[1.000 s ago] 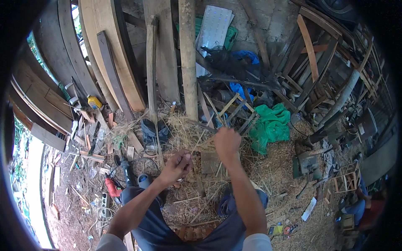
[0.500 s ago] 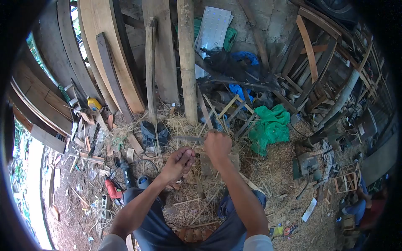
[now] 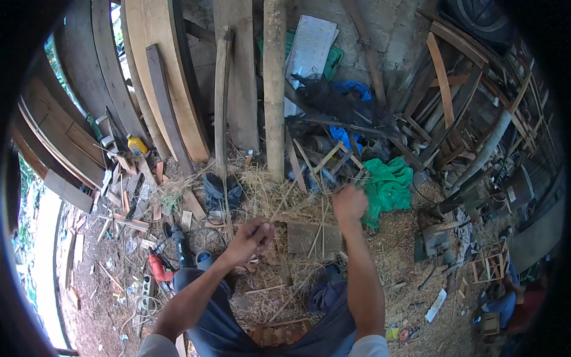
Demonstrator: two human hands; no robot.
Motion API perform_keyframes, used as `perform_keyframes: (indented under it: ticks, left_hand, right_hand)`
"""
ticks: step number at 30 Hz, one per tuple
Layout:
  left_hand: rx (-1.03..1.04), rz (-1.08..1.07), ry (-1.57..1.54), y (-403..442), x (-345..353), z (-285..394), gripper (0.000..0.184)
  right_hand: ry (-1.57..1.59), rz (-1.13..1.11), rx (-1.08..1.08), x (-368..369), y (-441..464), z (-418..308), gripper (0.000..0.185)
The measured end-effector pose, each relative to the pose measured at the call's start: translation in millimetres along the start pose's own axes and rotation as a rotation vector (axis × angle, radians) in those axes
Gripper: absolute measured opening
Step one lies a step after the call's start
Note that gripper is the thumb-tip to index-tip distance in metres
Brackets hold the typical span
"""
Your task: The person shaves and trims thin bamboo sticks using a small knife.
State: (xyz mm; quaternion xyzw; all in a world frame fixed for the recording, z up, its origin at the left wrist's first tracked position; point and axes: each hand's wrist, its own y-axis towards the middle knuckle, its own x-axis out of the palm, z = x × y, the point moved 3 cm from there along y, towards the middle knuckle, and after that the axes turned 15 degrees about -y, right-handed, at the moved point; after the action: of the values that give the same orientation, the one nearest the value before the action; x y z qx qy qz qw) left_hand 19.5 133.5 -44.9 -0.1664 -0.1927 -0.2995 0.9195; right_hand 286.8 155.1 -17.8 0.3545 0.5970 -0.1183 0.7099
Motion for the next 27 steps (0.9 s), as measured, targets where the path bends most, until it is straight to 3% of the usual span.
perform_keyframes:
  ticks: [4,7,10,13,16,18,23,26,27]
  left_hand:
    - [0.176,0.035,0.056,12.2,1.0,0.3,0.023]
    - [0.231,0.045,0.089,12.6,6.5,-3.4,0.023]
    - [0.249,0.048,0.146,9.0,10.2,-5.5,0.022]
    - [0.249,0.047,0.159,12.0,9.3,-6.5,0.021]
    - [0.272,0.064,0.238,10.8,13.5,-4.1,0.02]
    - [0.282,0.072,0.328,10.2,15.6,-1.8,0.02]
    - [0.189,0.114,0.038,22.5,16.8,-5.7,0.02]
    - [0.164,0.112,0.038,22.9,17.3,0.4,0.02]
    - [0.17,0.112,0.036,20.0,17.2,3.1,0.02]
  right_hand:
    - [0.206,-0.129,-0.459,-20.4,-56.0,-43.7,0.011]
    - [0.223,-0.052,-0.632,-31.1,-81.7,-66.8,0.011]
    - [0.174,-0.041,-0.446,-22.8,-57.1,-59.3,0.012]
    - [0.075,0.008,-0.421,-10.2,-42.1,-52.2,0.012]
    - [0.129,0.005,-0.596,-4.3,-66.7,-62.0,0.011]
    - [0.163,0.039,-0.595,-8.3,-70.1,-64.6,0.011]
    - [0.182,0.078,-0.541,-4.3,-56.0,-65.8,0.01]
    - [0.199,0.147,-0.513,-9.9,-49.6,-67.3,0.01]
    - [0.13,0.075,-0.446,-12.5,-45.4,-64.6,0.011]
